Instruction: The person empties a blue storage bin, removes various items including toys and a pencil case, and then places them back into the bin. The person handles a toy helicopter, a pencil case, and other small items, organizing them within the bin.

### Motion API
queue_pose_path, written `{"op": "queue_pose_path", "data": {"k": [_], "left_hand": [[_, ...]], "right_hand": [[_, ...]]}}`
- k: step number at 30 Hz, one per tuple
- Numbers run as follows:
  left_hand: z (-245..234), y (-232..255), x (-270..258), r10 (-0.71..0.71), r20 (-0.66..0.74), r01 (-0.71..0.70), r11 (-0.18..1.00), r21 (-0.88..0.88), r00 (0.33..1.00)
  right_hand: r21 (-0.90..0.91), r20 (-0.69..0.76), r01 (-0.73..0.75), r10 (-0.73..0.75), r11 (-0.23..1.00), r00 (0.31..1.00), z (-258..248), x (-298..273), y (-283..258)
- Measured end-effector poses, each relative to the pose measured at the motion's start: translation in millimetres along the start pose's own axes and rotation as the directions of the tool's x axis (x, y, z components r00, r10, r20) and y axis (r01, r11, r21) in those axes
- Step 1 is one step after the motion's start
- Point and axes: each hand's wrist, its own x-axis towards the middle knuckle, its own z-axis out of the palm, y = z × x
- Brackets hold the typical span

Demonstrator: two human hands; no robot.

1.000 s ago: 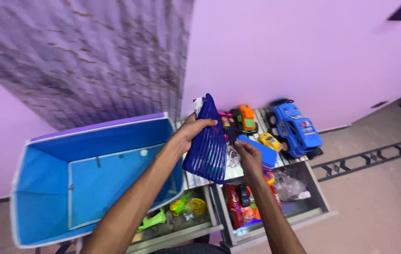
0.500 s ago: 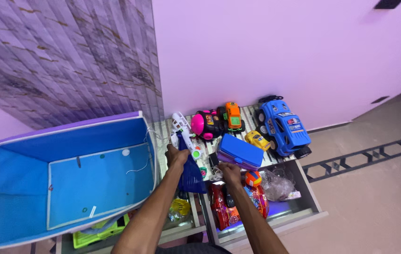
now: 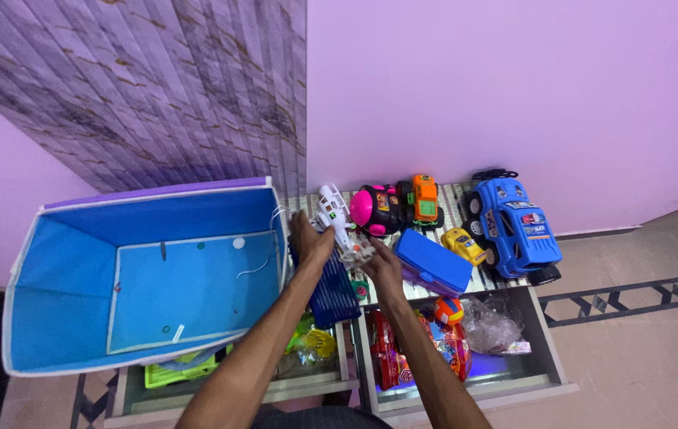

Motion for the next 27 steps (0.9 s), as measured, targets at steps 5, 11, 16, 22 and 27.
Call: {"op": "queue_pose_path", "data": {"k": [5,11,16,22,27], "left_hand": [[-64.1,58.9,-5.7,0.215,0.134,-0.162,0.932,-0.324,0.967],[-161.2,63.1,9.1,0.197,0.518,-0.020,0.945,-0.328,0.832],[-228.6,-9.7,42.7,0.152,0.612,0.157,0.894,-0.420,0.776],[-293.3,-162.7,80.5,0.109,0.345,-0.192,0.958,0.215,0.932],[-310.5,-217.9,91.0,-0.045,0.426,-0.135,0.914,0.383,0.904]], "right_hand": [[-0.182,0.202,0.118,-0.080,0.976,0.976,28.8,27.3,10.4],[-0.792,0.309,0.499,-0.475,0.352,0.824,39.6,14.2,-20.0],[-0.781,0.174,0.496,-0.630,0.380,0.757,52.9,5.3,-53.5],[-0.370,0.153,0.595,-0.585,0.714,0.796,129.5,-18.4,-93.2],[-0.481,0.402,0.692,-0.567,0.538,0.719,213.8,-54.6,-107.2]]}}
